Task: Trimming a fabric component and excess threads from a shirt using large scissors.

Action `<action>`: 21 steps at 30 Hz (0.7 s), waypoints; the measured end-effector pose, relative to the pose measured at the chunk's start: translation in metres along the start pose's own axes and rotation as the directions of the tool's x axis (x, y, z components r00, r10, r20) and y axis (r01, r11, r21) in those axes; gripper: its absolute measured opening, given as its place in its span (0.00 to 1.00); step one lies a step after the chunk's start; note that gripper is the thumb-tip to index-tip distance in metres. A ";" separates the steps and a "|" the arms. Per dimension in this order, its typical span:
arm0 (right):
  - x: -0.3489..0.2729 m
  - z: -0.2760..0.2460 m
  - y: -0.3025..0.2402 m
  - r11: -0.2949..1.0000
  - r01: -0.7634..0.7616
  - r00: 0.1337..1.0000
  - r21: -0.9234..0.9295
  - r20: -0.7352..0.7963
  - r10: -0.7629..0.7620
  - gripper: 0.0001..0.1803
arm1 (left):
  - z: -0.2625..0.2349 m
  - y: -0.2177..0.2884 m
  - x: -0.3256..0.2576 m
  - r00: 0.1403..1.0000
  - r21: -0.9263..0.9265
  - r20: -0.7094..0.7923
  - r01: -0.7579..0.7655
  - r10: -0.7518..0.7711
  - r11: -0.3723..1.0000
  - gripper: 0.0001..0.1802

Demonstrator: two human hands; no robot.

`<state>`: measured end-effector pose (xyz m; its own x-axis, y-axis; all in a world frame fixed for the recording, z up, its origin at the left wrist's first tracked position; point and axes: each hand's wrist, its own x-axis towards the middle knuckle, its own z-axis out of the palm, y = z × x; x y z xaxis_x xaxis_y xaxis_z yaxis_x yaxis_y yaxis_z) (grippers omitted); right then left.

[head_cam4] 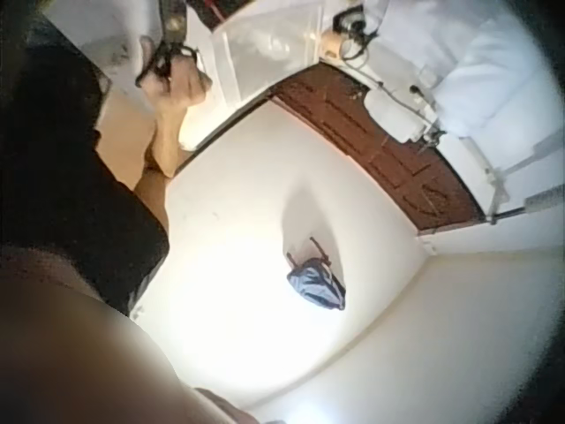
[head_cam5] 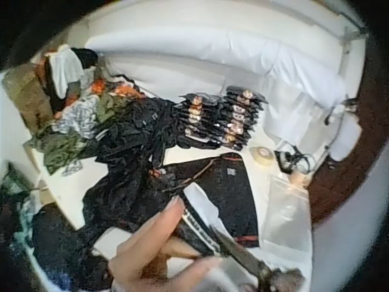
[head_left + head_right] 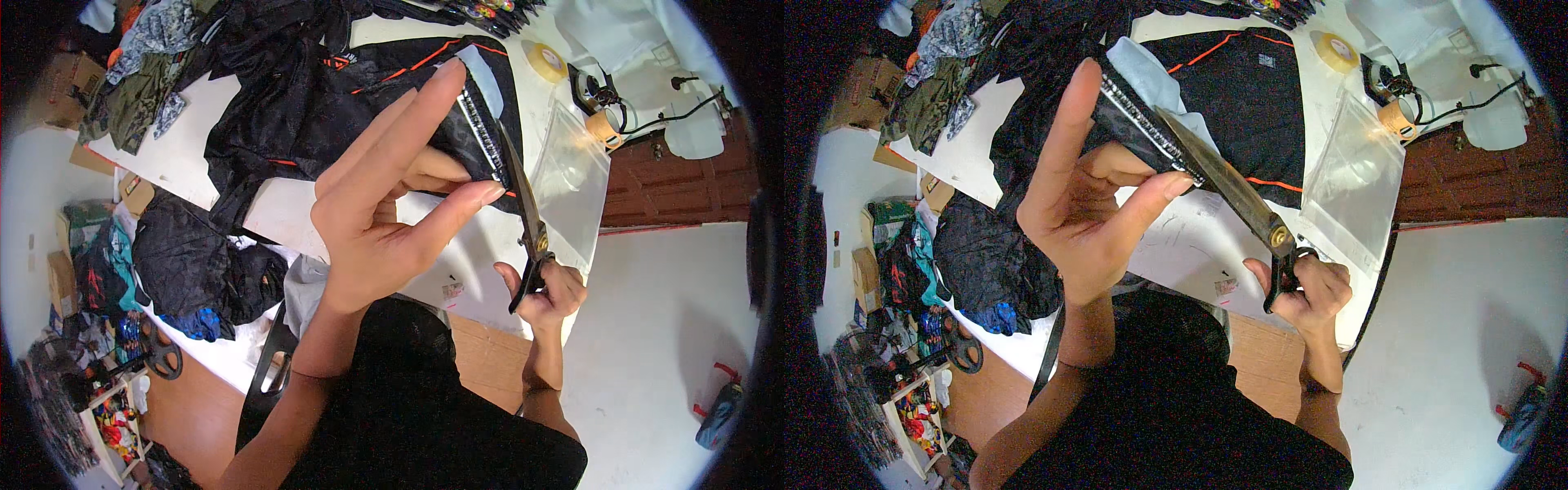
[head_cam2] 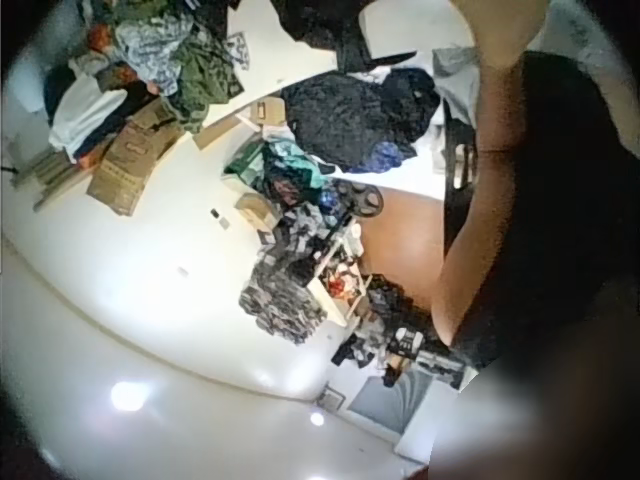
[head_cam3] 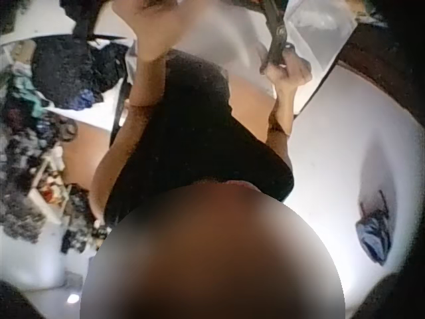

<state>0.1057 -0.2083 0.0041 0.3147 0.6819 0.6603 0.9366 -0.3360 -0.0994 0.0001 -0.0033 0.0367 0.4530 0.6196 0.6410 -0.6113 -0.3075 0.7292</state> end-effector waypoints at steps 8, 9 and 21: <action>-0.001 0.000 0.002 0.998 -0.016 1.000 0.065 -0.007 0.016 0.28 | 0.000 0.005 -0.001 0.997 -0.021 -0.033 0.072 -0.073 0.997 0.44; -0.004 0.001 0.003 0.998 -0.016 1.000 0.061 -0.009 0.017 0.28 | -0.001 0.003 -0.002 0.998 -0.013 -0.006 0.070 -0.070 0.997 0.45; 0.041 0.020 -0.051 0.151 -0.497 0.716 0.855 0.305 0.628 0.16 | -0.012 -0.010 -0.031 0.970 -0.305 0.111 0.239 -0.215 0.922 0.47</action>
<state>0.0741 -0.1509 0.0213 0.8607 0.4749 0.1833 0.1171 0.1658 -0.9792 -0.0154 -0.0108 0.0063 0.6428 0.5874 0.4916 -0.6533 0.0853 0.7523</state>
